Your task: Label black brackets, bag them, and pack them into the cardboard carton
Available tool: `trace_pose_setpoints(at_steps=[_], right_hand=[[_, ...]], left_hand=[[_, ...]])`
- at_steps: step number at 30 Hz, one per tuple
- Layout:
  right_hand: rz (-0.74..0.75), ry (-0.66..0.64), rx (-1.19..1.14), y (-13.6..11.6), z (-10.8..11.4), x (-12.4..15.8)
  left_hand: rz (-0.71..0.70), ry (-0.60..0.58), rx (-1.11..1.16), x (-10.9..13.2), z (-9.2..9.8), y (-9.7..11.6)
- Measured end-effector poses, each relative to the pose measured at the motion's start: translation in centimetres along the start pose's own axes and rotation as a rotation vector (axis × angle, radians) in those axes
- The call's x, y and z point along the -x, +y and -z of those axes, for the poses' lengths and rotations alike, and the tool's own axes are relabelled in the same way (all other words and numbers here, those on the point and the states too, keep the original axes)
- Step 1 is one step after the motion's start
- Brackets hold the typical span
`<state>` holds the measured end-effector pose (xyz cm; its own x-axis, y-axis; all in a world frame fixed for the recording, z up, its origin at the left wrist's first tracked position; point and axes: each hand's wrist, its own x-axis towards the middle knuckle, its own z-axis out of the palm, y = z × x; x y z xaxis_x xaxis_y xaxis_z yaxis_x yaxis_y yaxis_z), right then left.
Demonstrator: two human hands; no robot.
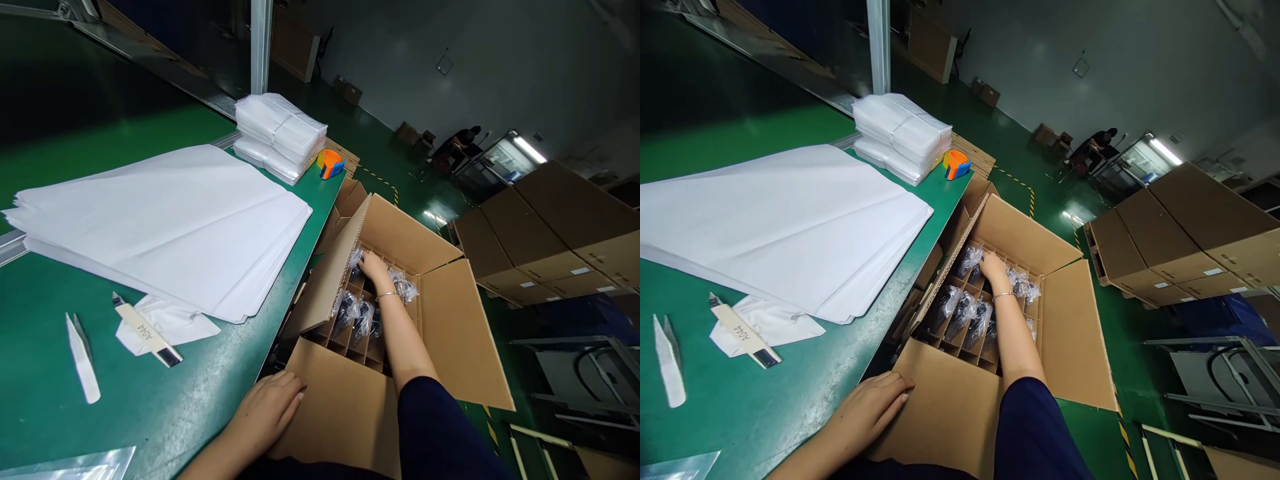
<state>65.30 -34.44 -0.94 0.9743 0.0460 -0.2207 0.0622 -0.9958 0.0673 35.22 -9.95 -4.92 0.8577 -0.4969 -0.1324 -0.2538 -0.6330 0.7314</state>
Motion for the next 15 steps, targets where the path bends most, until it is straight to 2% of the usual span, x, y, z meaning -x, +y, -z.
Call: trace_pose_setpoints(at_steps=[4,11,15], right_hand=[[-0.002,-0.009,0.012,-0.7,0.4,0.1],[0.027,0.142,-0.03,2.7,5.9,2.2],[0.047,0.163,-0.055,3.1,6.4,3.2]], left_hand=[[-0.004,0.006,-0.001,0.0,0.0,0.0],[0.013,-0.029,-0.01,0.0,0.1,0.1],[0.008,-0.037,-0.007,0.1,0.1,0.2]])
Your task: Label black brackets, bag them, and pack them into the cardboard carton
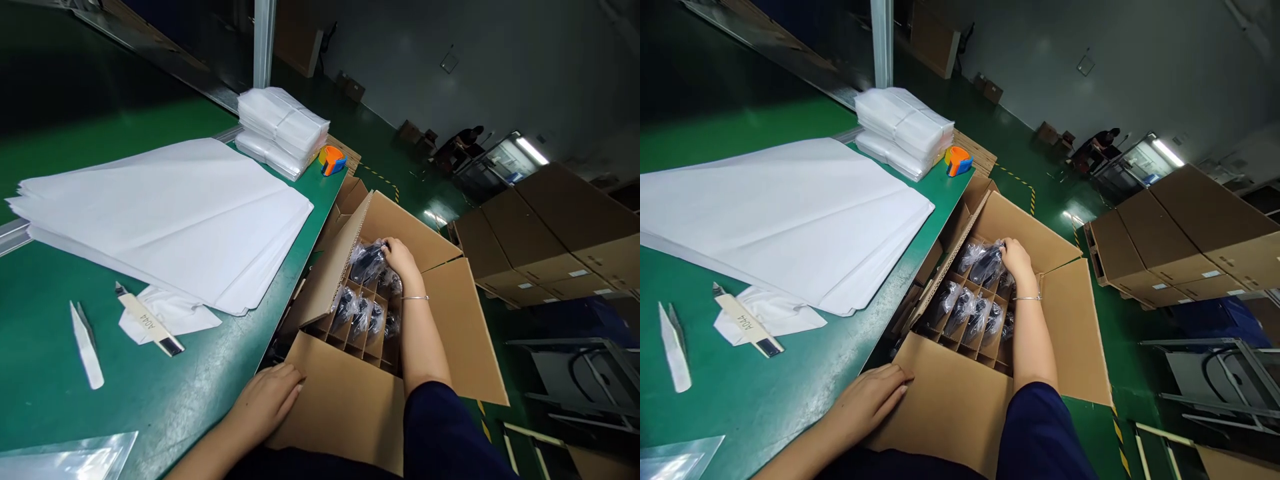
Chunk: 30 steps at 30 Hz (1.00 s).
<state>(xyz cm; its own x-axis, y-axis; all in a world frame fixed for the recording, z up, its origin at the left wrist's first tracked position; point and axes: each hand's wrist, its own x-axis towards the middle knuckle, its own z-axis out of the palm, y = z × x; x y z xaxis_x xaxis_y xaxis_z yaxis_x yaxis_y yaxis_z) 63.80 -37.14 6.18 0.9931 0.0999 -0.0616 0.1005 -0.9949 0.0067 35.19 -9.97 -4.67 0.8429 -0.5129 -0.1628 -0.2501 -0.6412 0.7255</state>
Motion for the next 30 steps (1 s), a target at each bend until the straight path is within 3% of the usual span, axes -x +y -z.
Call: trace_pose_setpoints(at_steps=[7,15,20,26,30], right_hand=[[0.02,0.008,-0.018,0.0,-0.6,-0.2],[0.05,-0.141,0.025,-2.5,-5.0,-1.4],[0.045,-0.073,0.021,-3.7,-5.2,-1.9],[0.005,-0.181,0.021,-7.2,-7.3,-3.3],[0.01,-0.179,0.028,-6.5,-6.5,-3.4]], left_hand=[[0.001,0.005,0.027,-0.1,0.0,0.0],[0.012,0.003,0.013,-0.2,0.0,0.0],[0.017,-0.004,0.002,-0.2,-0.2,0.0],[0.024,0.028,0.007,-0.1,0.0,0.0],[0.016,0.045,0.004,0.1,0.0,-0.1]])
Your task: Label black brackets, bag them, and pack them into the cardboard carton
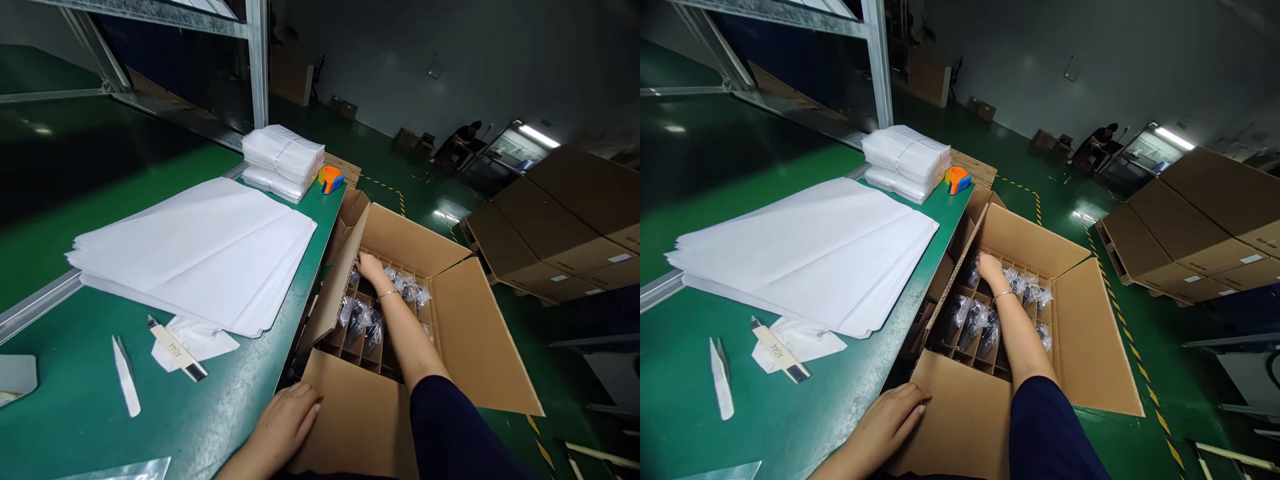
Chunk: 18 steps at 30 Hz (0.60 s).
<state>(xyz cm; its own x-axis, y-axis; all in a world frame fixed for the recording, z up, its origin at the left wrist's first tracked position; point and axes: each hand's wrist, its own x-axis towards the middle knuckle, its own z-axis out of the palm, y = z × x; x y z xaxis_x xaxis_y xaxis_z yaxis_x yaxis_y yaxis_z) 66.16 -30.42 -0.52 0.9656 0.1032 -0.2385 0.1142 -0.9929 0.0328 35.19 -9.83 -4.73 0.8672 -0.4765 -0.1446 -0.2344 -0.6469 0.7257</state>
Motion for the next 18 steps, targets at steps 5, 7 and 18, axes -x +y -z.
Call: trace_pose_setpoints(at_steps=[5,7,18], right_hand=[[0.047,-0.021,0.006,1.1,1.4,0.2],[0.03,-0.035,0.006,0.4,1.1,-0.2],[0.014,0.008,-0.088,0.0,3.5,-0.1]], left_hand=[[-0.014,0.018,-0.011,0.0,-0.4,-0.4],[-0.012,0.031,-0.005,0.0,-0.5,-0.4],[-0.015,0.023,0.011,0.0,0.0,0.1]])
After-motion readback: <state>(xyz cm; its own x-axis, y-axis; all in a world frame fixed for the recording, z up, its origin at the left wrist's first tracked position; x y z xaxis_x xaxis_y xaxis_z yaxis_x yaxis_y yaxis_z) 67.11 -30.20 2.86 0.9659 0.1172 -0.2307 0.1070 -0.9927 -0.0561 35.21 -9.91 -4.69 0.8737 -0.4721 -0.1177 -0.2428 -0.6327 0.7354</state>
